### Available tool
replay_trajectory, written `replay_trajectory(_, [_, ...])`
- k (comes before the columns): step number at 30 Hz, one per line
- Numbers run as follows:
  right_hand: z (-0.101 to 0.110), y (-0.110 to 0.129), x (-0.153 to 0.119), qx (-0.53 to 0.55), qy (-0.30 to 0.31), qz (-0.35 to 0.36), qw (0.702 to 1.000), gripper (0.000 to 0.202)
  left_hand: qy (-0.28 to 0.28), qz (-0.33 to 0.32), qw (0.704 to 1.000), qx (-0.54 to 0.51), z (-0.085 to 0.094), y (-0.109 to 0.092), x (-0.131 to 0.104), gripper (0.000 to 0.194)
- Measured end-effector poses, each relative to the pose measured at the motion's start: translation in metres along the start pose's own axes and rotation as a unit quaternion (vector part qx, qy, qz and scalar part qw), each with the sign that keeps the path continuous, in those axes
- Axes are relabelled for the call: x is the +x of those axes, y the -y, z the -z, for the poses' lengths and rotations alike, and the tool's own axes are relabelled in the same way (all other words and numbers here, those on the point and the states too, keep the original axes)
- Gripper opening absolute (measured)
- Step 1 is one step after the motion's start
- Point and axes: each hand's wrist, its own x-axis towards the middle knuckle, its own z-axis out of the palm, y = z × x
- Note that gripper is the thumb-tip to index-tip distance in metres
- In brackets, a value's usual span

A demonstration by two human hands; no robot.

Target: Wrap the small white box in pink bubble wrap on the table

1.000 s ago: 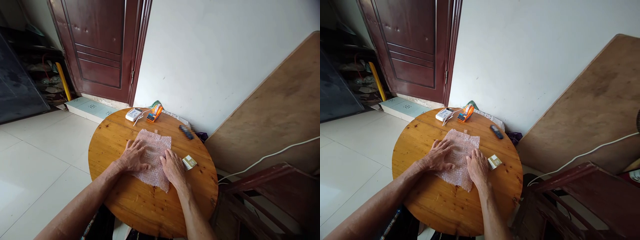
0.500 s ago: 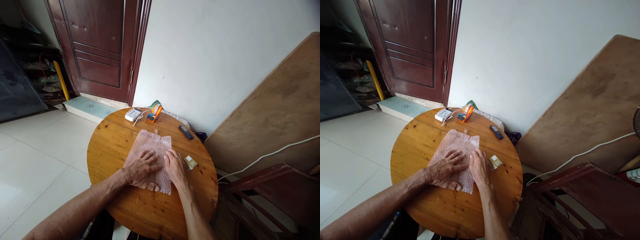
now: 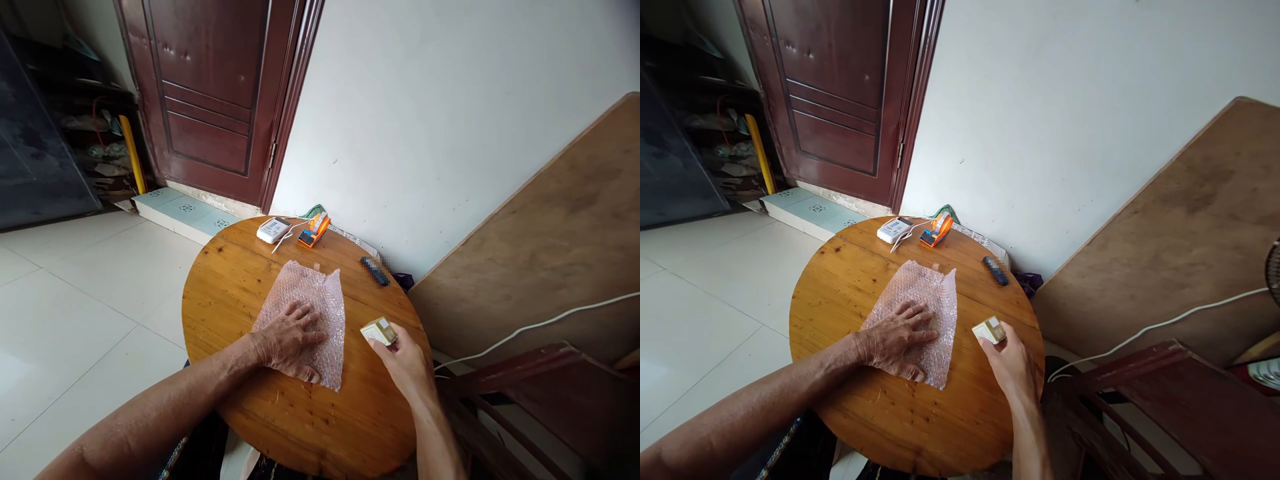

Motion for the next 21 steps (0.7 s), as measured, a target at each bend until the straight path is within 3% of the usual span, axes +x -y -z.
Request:
replay_trajectory(2, [-0.001, 0.019, -0.009, 0.185, 0.024, 0.039, 0.982, 0.053, 0.0, 0.001, 1.0, -0.002, 0.001, -0.001, 0.0, 0.083])
replay_trajectory(4, [-0.009, 0.049, -0.021, 0.312, 0.081, 0.083, 0.943, 0.057, 0.0, 0.0, 1.0, -0.002, 0.003, -0.002, 0.0, 0.082])
replay_trajectory(7, [-0.036, 0.093, -0.028, 0.392, 0.214, 0.123, 0.886, 0.052, -0.014, -0.01, 1.0, -0.009, 0.005, -0.004, -0.001, 0.083])
replay_trajectory(9, [-0.056, 0.106, -0.021, 0.397, 0.253, 0.116, 0.875, 0.047, -0.026, -0.01, 0.999, -0.017, 0.005, -0.005, -0.001, 0.082])
replay_trajectory(12, [-0.078, 0.097, -0.002, 0.398, 0.216, 0.071, 0.889, 0.046, -0.032, -0.009, 0.999, -0.02, 0.004, -0.003, -0.001, 0.08])
replay_trajectory(15, [-0.084, 0.074, 0.015, 0.437, 0.184, 0.043, 0.88, 0.045, -0.039, -0.006, 0.999, -0.033, 0.006, 0.003, 0.0, 0.071])
replay_trajectory(19, [-0.081, 0.06, 0.022, 0.444, 0.176, 0.038, 0.878, 0.045, -0.079, 0.122, 0.989, -0.016, 0.015, 0.014, -0.002, 0.043])
replay_trajectory(21, [-0.08, 0.061, 0.021, 0.426, 0.177, 0.045, 0.886, 0.045, -0.076, 0.177, 0.981, -0.006, 0.018, 0.019, -0.004, 0.045])
